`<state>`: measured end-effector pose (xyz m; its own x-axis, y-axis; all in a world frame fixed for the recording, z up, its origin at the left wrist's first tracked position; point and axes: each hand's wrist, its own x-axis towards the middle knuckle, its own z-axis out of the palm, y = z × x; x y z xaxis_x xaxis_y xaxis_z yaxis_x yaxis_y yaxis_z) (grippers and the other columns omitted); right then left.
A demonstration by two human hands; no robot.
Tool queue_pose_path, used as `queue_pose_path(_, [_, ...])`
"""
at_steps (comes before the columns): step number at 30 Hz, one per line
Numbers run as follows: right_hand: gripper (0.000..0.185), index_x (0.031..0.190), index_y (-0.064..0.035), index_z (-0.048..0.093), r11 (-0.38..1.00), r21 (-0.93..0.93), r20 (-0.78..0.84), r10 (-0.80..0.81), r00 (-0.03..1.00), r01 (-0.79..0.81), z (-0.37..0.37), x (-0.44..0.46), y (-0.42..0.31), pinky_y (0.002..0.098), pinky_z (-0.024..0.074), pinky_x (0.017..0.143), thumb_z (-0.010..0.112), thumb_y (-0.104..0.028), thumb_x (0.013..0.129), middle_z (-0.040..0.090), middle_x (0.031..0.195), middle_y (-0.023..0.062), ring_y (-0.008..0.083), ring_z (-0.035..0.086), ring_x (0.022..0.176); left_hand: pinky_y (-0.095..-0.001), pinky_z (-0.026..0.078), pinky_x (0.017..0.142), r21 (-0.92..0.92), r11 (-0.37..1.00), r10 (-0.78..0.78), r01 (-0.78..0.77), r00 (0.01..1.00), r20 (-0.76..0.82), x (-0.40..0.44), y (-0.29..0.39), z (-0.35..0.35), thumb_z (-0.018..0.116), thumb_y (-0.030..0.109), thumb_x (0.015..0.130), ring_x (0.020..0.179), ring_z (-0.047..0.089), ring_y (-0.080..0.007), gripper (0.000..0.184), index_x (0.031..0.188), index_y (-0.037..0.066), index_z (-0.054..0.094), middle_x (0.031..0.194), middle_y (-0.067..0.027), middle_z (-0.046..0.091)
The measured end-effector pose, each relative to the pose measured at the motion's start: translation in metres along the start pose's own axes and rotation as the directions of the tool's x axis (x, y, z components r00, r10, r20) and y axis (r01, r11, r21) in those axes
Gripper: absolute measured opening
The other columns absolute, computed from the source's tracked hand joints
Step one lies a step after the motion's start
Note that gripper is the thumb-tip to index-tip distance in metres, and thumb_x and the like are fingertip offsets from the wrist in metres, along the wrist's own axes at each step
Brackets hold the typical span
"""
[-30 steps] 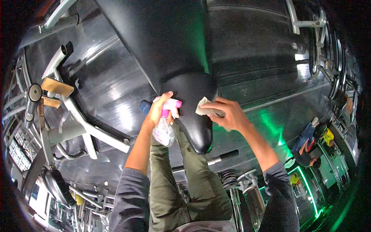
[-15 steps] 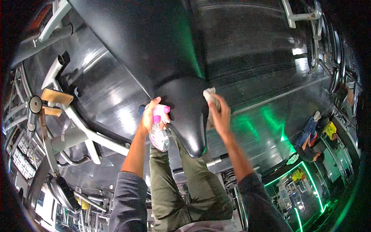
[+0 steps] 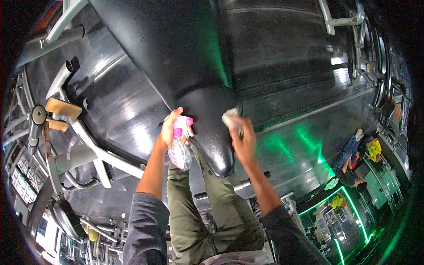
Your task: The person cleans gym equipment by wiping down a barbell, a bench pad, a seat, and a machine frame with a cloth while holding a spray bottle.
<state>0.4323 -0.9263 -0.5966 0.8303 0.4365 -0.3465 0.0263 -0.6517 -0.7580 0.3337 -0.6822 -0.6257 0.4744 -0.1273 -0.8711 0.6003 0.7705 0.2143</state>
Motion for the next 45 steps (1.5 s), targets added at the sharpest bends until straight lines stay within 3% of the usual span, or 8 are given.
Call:
queue_pose_path(5, [0.035,0.114,-0.0191,0.07,0.96,-0.141,0.348,-0.18,0.92,0.241,-0.041,0.02,-0.026,0.0389,0.0507,0.068,0.075,-0.024,0.079,0.055,0.086,0.0088,0.0273,0.062,0.077,-0.0372,0.049,0.042,0.025,0.999,0.047,-0.047,0.999,0.015,0.001,-0.004,-0.004,0.048,0.054,0.093,0.034,0.048,-0.0228,0.064,0.077,-0.005,0.063,0.061,-0.0197,0.063])
queue_pose_path(25, [0.026,0.105,-0.0225,0.073,0.683,-0.329,0.678,-0.31,0.666,0.652,0.012,0.074,-0.105,0.0417,0.0503,0.068,0.07,-0.025,0.079,0.055,0.081,0.0085,0.0292,0.062,0.08,-0.0349,0.05,0.049,-0.093,0.913,0.375,-0.398,0.905,-0.199,-0.063,-0.091,-0.021,0.044,0.051,0.098,0.039,0.051,-0.0207,0.059,0.084,-0.003,0.064,0.071,-0.0171,0.068])
queue_pose_path(32, [0.033,0.098,-0.0164,0.075,0.482,-0.116,0.959,-0.173,0.224,0.868,-0.003,0.032,-0.129,0.0423,0.0511,0.076,0.075,-0.035,0.071,0.062,0.09,0.0071,0.0288,0.067,0.09,-0.0333,0.048,0.047,-0.166,0.877,0.382,-0.45,0.864,-0.327,-0.097,-0.103,-0.058,0.044,0.051,0.097,0.039,0.05,-0.0214,0.059,0.081,-0.002,0.063,0.07,-0.0175,0.067])
queue_pose_path(35, [0.034,0.1,-0.0191,0.074,0.464,-0.279,0.958,0.078,0.275,0.841,0.018,0.038,-0.131,0.0429,0.0495,0.078,0.076,-0.037,0.071,0.062,0.097,0.0061,0.0289,0.066,0.093,-0.0328,0.048,0.048,-0.19,0.865,0.385,-0.465,0.857,-0.342,-0.106,-0.1,-0.06,0.043,0.052,0.097,0.039,0.049,-0.0207,0.059,0.08,-0.001,0.063,0.07,-0.0175,0.067])
queue_pose_path(37, [0.035,0.099,-0.0218,0.072,0.292,-0.213,0.837,-0.438,0.328,0.933,0.04,0.044,-0.084,0.0423,0.0472,0.084,0.079,-0.039,0.069,0.065,0.114,0.0076,0.0268,0.067,0.099,-0.0326,0.048,0.048,-0.193,0.858,0.395,-0.477,0.851,-0.346,-0.11,-0.097,-0.058,0.044,0.053,0.097,0.039,0.049,-0.0204,0.06,0.081,-0.001,0.063,0.07,-0.0172,0.067])
queue_pose_path(40, [0.036,0.099,-0.0212,0.072,0.316,-0.351,0.887,-0.188,0.421,0.882,0.055,0.03,-0.111,0.0415,0.0462,0.082,0.081,-0.036,0.067,0.065,0.114,0.0097,0.0273,0.066,0.097,-0.0325,0.047,0.048,-0.11,0.883,0.406,-0.457,0.859,-0.313,-0.115,-0.091,-0.055,0.044,0.054,0.097,0.04,0.05,-0.0195,0.06,0.079,0.0,0.064,0.069,-0.0162,0.067])
queue_pose_path(42, [0.034,0.099,-0.0204,0.071,0.295,-0.226,0.77,-0.53,0.356,0.929,0.028,0.014,-0.089,0.0441,0.0468,0.079,0.077,-0.037,0.071,0.064,0.113,0.0072,0.0279,0.064,0.093,-0.0302,0.048,0.048,-0.051,0.906,0.397,-0.419,0.887,-0.238,-0.117,-0.088,-0.056,0.046,0.05,0.098,0.041,0.053,-0.0182,0.058,0.086,-0.003,0.067,0.071,-0.0142,0.068])
queue_pose_path(45, [0.033,0.102,-0.0231,0.071,0.437,-0.426,0.877,-0.015,0.48,0.792,-0.012,-0.018,-0.136,0.0449,0.0491,0.074,0.074,-0.039,0.074,0.062,0.108,0.0049,0.029,0.063,0.095,-0.0292,0.048,0.047,-0.025,0.915,0.388,-0.402,0.896,-0.216,-0.12,-0.085,-0.056,0.048,0.046,0.099,0.041,0.054,-0.0167,0.054,0.087,-0.002,0.068,0.073,-0.0128,0.068])
